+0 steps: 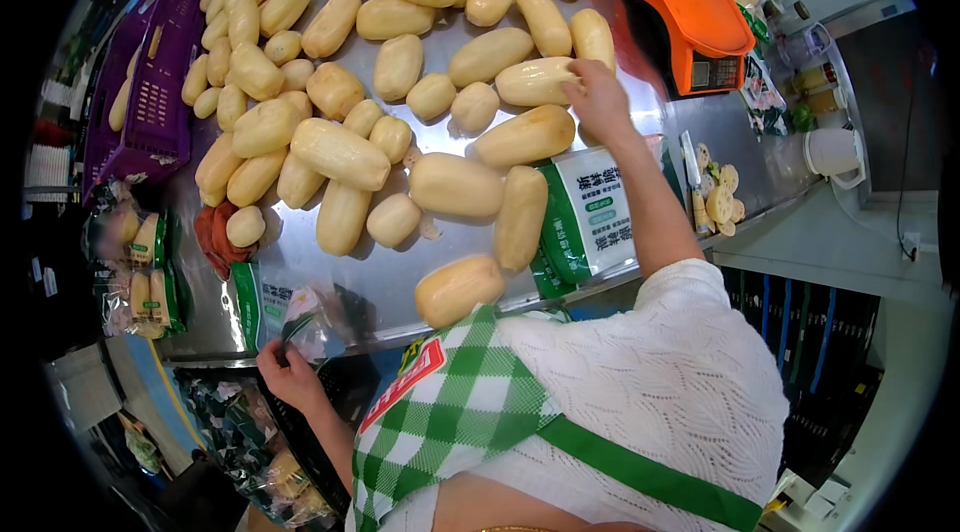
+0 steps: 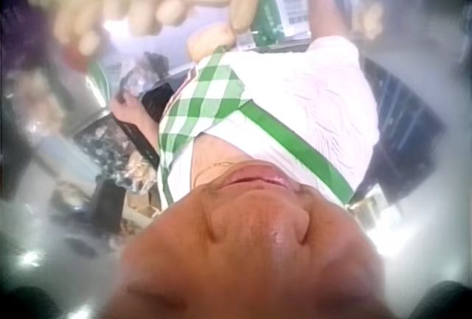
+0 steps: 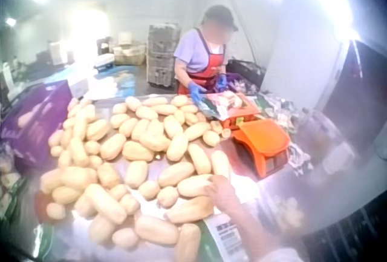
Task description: The person repeatedly picks peeled root vegetables from a metal table, places them into clear plastic bags, and sets the filled bags aside. The task continues in a repetitive loop throughout the clip.
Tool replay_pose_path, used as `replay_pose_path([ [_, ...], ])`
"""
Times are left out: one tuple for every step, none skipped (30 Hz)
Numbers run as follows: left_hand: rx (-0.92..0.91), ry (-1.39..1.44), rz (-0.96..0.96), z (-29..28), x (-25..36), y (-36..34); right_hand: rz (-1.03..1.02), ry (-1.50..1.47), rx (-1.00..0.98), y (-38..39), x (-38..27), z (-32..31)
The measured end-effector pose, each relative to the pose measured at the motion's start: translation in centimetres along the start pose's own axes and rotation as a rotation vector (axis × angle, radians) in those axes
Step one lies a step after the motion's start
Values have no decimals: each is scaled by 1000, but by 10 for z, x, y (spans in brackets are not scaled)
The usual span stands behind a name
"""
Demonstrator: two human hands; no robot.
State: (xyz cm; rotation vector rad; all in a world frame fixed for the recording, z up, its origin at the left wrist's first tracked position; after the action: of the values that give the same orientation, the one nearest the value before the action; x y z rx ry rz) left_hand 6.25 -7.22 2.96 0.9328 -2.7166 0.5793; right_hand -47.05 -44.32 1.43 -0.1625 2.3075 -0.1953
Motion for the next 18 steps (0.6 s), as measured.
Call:
replay_pose_path([
  [-1, 2, -18, 3, -6, 0, 38, 46, 35, -1, 19, -14],
  [-5, 6, -32, 6, -10, -1, 61, 108, 73, -1, 32, -30],
  [18, -15, -5, -7, -1, -3, 91, 137, 101, -3, 51, -35],
  [22, 15, -13, -5, 1, -4, 111, 192, 138, -8, 63, -46],
  [26, 45, -20, -3, 1, -4, 122, 193, 155, -13, 75, -51],
  [20, 48, -17, -2, 1, -6, 133, 190, 171, -18, 85, -53],
  [15, 50, -15, -1, 0, -7, 143, 187, 187, -23, 93, -55],
  [10, 53, -14, 1, 0, -9, 190, 184, 138, -31, 104, -51],
  [5, 36, -8, 0, 1, -11, 224, 103, 96, -34, 106, -42],
  [1, 18, -4, -1, 2, -12, 257, 23, 54, -37, 107, -33],
  [-3, 1, 0, -2, 3, -13, 288, -57, 9, -41, 107, -23],
  [-4, -7, -5, -2, 6, -13, 290, -7, 42, -46, 112, -20],
  [-5, -14, -10, -4, 11, -13, 288, 13, 62, -51, 116, -19],
  [-5, -22, -15, -5, 14, -13, 285, 32, 82, -54, 119, -17],
  [-9, -20, -15, -5, 15, -12, 283, 54, 103, -57, 119, -17],
  [-14, -18, -15, -5, 15, -12, 210, 106, 158, -61, 113, -18],
  [-18, -16, -14, -5, 16, -12, 238, 110, 146, -68, 116, -14],
  [-16, -23, -20, -6, 15, -11, 268, 114, 134, -73, 116, -11],
])
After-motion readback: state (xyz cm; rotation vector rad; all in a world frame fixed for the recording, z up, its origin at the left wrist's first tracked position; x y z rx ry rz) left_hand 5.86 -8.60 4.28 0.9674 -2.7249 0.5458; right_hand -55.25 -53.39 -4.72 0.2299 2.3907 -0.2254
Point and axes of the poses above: each hand's wrist, its own y-axis away from the middle knuckle, its own z-axis out of the palm, x = y × z, the point moved 10 cm from there along -y, towards the middle knuckle, and after that the axes turned 11 degrees about -y, right-handed, at the moved point
